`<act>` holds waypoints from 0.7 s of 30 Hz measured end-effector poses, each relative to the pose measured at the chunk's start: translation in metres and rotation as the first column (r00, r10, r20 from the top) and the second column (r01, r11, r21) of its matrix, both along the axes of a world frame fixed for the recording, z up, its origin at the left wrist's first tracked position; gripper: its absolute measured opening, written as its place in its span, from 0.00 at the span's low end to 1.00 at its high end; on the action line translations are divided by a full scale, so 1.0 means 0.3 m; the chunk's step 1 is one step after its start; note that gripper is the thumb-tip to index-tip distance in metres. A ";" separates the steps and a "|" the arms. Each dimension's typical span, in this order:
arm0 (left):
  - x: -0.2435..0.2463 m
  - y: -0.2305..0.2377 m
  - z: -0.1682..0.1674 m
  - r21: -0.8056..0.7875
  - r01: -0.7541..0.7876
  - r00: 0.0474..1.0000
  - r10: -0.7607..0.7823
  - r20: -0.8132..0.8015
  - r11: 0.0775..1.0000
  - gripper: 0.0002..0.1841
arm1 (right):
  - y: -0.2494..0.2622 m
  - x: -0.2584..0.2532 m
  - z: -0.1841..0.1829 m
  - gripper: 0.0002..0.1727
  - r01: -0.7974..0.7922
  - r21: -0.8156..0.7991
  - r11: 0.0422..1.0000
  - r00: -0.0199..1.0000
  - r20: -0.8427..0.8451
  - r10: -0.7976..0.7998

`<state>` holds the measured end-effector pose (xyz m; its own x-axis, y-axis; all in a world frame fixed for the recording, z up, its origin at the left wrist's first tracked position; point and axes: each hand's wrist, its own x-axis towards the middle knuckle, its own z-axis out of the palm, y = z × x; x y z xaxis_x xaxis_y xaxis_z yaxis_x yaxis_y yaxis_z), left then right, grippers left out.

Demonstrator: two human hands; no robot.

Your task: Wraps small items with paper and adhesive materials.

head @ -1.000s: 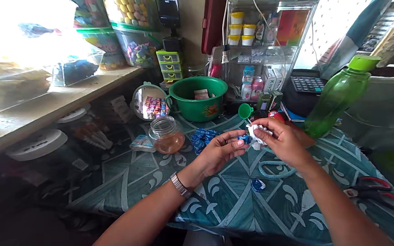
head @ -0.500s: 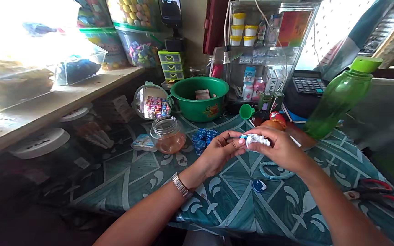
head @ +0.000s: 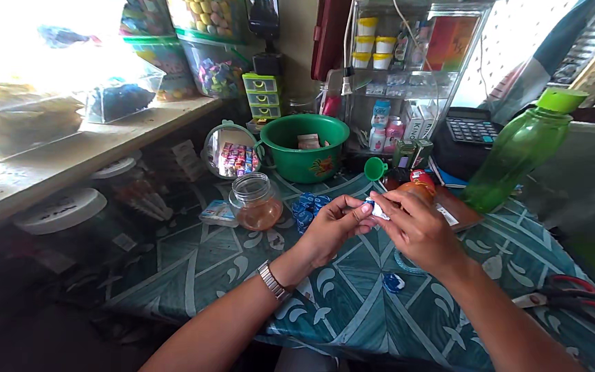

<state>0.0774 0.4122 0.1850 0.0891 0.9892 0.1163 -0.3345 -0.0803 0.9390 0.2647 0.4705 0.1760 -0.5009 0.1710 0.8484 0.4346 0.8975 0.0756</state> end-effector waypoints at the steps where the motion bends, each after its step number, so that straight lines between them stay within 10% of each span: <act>1: 0.001 -0.001 0.000 0.001 -0.002 1.000 0.002 0.000 1.000 0.03 | -0.004 -0.004 -0.003 0.16 0.012 0.008 1.000 1.000 -0.005 -0.012; 10: 0.003 0.000 0.001 -0.054 0.035 0.993 -0.029 0.115 0.998 0.06 | -0.035 -0.023 -0.002 0.15 0.085 0.101 0.991 0.996 -0.029 -0.082; 16: -0.001 0.004 0.015 -0.138 0.029 0.986 -0.005 0.168 0.990 0.08 | -0.033 -0.004 0.031 0.18 -0.096 -0.267 0.959 0.965 -0.259 0.024; 21: 0.003 0.001 0.022 -0.166 0.059 0.988 -0.033 0.153 0.984 0.19 | -0.028 -0.004 0.032 0.23 -0.106 -0.251 0.962 0.983 -0.173 0.063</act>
